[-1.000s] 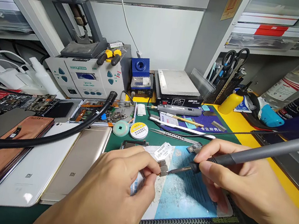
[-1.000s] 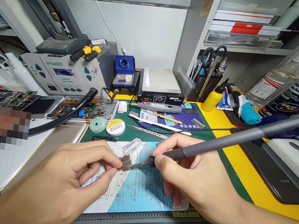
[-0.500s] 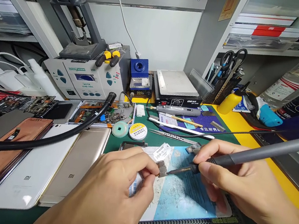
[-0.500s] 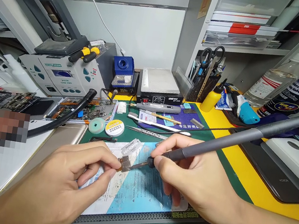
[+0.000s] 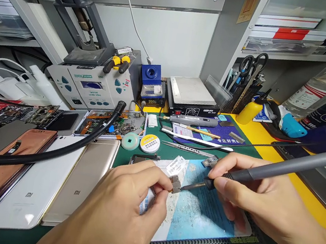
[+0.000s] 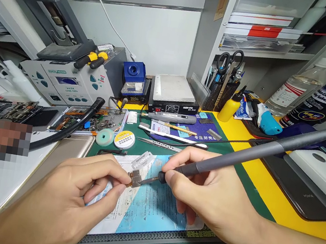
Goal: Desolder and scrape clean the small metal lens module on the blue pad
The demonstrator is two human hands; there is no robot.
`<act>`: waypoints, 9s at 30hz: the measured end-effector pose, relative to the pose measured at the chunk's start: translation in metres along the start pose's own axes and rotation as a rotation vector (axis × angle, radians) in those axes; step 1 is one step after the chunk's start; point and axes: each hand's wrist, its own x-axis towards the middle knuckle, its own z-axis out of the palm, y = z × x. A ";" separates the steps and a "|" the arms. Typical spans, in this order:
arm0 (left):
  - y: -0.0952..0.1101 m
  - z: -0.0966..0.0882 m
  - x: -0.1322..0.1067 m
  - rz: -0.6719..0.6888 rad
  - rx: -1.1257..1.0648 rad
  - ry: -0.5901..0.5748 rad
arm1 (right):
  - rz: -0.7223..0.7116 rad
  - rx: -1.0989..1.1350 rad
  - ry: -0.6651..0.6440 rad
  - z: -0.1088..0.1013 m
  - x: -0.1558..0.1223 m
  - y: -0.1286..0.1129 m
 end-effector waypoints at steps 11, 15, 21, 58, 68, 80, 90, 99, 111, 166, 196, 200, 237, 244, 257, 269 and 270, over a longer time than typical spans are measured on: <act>-0.001 0.000 0.001 0.010 -0.004 0.021 | -0.037 0.037 -0.070 -0.008 0.006 0.011; -0.001 0.000 -0.001 0.013 -0.013 0.027 | -0.052 0.039 -0.074 -0.009 0.007 0.015; 0.000 0.001 0.002 0.016 0.014 0.033 | -0.031 0.018 -0.033 -0.003 0.002 0.005; 0.002 -0.001 0.003 0.029 0.045 0.041 | -0.034 0.049 -0.052 -0.005 0.003 0.006; 0.002 -0.001 0.002 -0.002 0.016 0.009 | 0.009 0.011 0.019 0.002 -0.002 -0.004; 0.003 -0.003 0.003 0.010 0.025 0.018 | -0.005 0.029 -0.026 -0.001 0.001 0.000; 0.002 -0.001 0.002 0.008 0.019 0.017 | -0.014 0.021 -0.035 -0.002 0.002 0.002; 0.001 -0.001 0.002 0.011 0.020 0.016 | -0.021 0.027 -0.050 -0.004 0.004 0.005; 0.001 -0.001 0.001 0.016 0.026 0.018 | 0.006 0.020 0.002 0.000 -0.001 -0.002; 0.001 -0.001 0.003 0.040 0.025 0.050 | -0.094 0.015 -0.185 -0.014 0.007 0.015; 0.003 -0.001 0.003 0.014 0.019 0.032 | -0.048 0.063 -0.087 -0.007 0.002 0.007; 0.003 -0.002 0.003 0.012 0.022 0.035 | -0.045 0.049 -0.071 -0.007 0.003 0.008; 0.002 -0.002 0.002 0.016 0.027 0.042 | -0.429 -0.156 -0.066 -0.010 0.003 0.015; 0.002 -0.002 0.002 0.017 0.036 0.036 | -0.527 -0.223 -0.067 -0.010 0.002 0.015; -0.003 0.000 0.001 0.071 0.044 0.073 | -0.280 -0.006 -0.090 -0.012 0.006 0.019; -0.003 0.000 0.003 0.093 0.049 0.088 | 0.005 0.236 -0.104 -0.012 0.011 0.013; -0.003 0.000 0.003 0.094 0.046 0.087 | 0.013 0.245 -0.106 -0.012 0.011 0.013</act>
